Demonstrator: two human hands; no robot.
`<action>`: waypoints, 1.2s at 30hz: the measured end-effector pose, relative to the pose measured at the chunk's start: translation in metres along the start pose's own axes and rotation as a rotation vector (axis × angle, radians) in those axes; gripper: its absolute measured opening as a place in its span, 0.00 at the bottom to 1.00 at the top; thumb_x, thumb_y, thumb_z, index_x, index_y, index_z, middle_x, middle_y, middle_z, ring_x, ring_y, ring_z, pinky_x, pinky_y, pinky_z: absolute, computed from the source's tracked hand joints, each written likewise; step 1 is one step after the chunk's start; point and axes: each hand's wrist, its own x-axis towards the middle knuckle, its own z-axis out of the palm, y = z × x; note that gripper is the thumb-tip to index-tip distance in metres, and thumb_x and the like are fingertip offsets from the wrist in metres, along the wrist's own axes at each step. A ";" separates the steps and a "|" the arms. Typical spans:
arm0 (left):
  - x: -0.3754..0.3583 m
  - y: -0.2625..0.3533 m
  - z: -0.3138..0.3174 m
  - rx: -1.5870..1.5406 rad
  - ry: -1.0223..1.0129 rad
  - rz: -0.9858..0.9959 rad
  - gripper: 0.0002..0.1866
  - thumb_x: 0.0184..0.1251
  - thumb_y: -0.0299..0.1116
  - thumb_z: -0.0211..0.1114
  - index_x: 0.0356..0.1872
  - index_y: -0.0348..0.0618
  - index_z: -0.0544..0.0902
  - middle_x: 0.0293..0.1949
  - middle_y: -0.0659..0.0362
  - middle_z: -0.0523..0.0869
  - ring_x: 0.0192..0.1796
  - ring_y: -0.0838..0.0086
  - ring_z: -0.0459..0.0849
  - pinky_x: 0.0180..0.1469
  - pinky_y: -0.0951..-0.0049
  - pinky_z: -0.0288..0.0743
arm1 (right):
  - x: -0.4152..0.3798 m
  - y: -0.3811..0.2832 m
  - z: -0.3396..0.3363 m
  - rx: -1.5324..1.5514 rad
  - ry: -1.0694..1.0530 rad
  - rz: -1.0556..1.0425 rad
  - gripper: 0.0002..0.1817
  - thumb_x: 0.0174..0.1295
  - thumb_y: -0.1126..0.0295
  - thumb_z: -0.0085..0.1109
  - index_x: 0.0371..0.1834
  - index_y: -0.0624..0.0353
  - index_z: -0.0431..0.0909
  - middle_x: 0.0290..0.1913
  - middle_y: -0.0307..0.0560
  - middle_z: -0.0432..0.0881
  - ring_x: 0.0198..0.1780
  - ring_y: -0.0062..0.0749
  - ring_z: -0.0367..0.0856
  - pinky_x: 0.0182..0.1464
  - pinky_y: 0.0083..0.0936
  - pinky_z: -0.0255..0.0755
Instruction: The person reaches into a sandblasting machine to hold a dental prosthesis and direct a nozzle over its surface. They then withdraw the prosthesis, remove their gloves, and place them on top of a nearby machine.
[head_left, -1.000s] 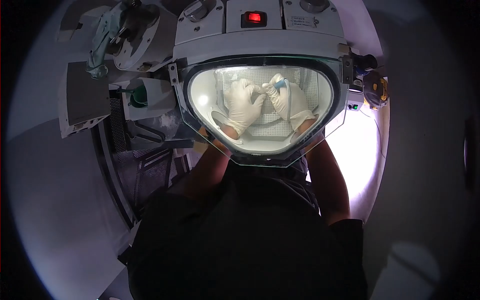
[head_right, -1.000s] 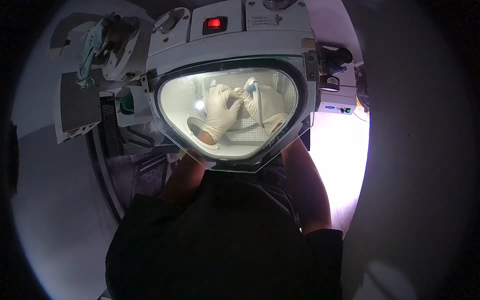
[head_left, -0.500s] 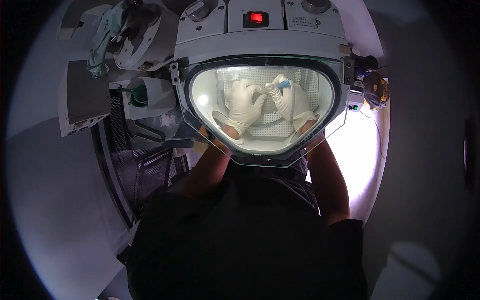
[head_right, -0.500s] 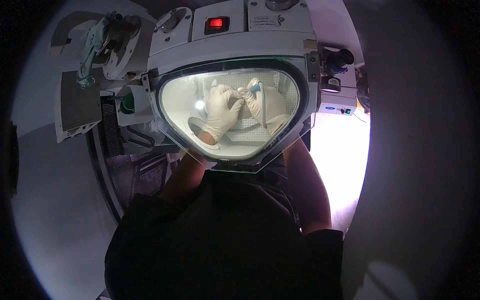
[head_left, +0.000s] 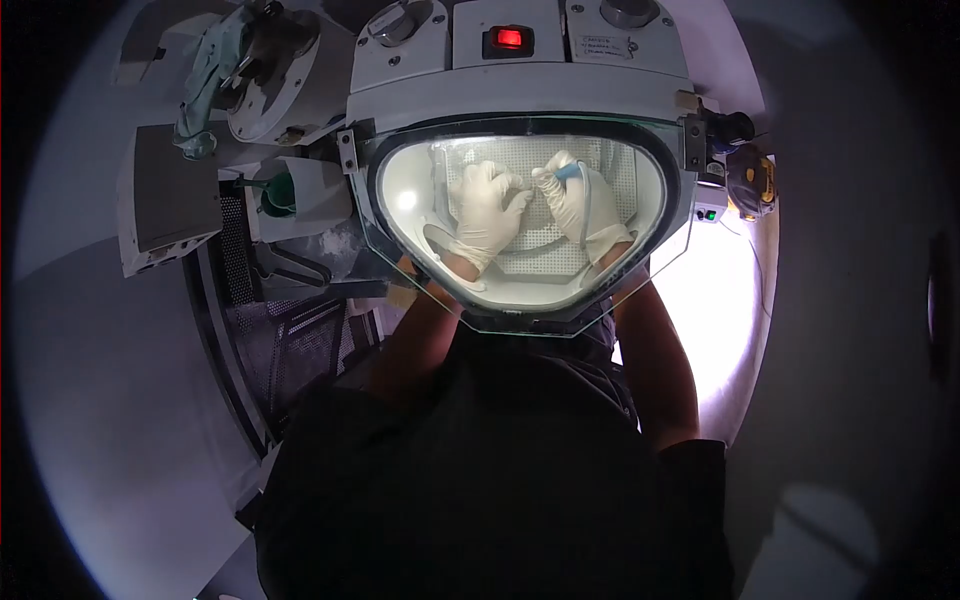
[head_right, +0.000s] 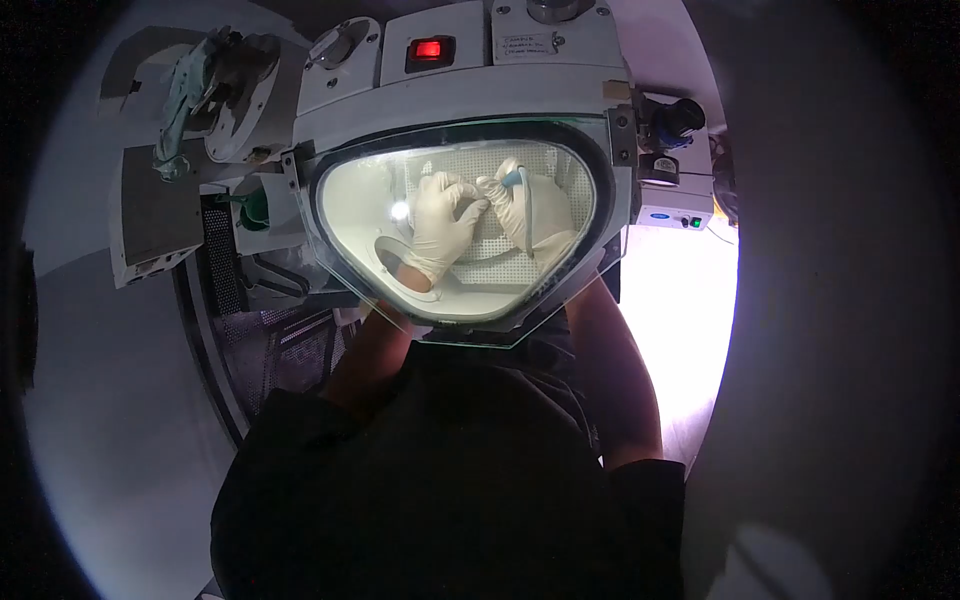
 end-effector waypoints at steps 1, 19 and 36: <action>-0.002 -0.004 0.003 -0.002 0.018 0.017 0.11 0.53 0.32 0.81 0.36 0.48 0.89 0.43 0.59 0.82 0.52 0.57 0.79 0.56 0.54 0.69 | 0.000 0.000 -0.001 0.009 -0.013 0.010 0.23 0.79 0.45 0.56 0.40 0.56 0.79 0.30 0.54 0.84 0.34 0.59 0.84 0.38 0.46 0.76; 0.000 0.000 -0.001 0.034 -0.003 -0.013 0.09 0.54 0.35 0.82 0.35 0.55 0.90 0.43 0.63 0.82 0.52 0.60 0.79 0.56 0.54 0.66 | 0.001 -0.008 -0.004 0.021 -0.073 0.073 0.25 0.79 0.44 0.56 0.41 0.58 0.79 0.31 0.56 0.86 0.36 0.57 0.86 0.40 0.46 0.77; 0.002 0.002 -0.001 -0.067 0.019 0.025 0.11 0.52 0.28 0.81 0.35 0.49 0.89 0.43 0.57 0.82 0.51 0.56 0.78 0.56 0.55 0.71 | 0.000 -0.008 -0.005 0.009 -0.056 0.061 0.27 0.78 0.41 0.55 0.41 0.56 0.80 0.30 0.54 0.86 0.36 0.57 0.87 0.39 0.47 0.77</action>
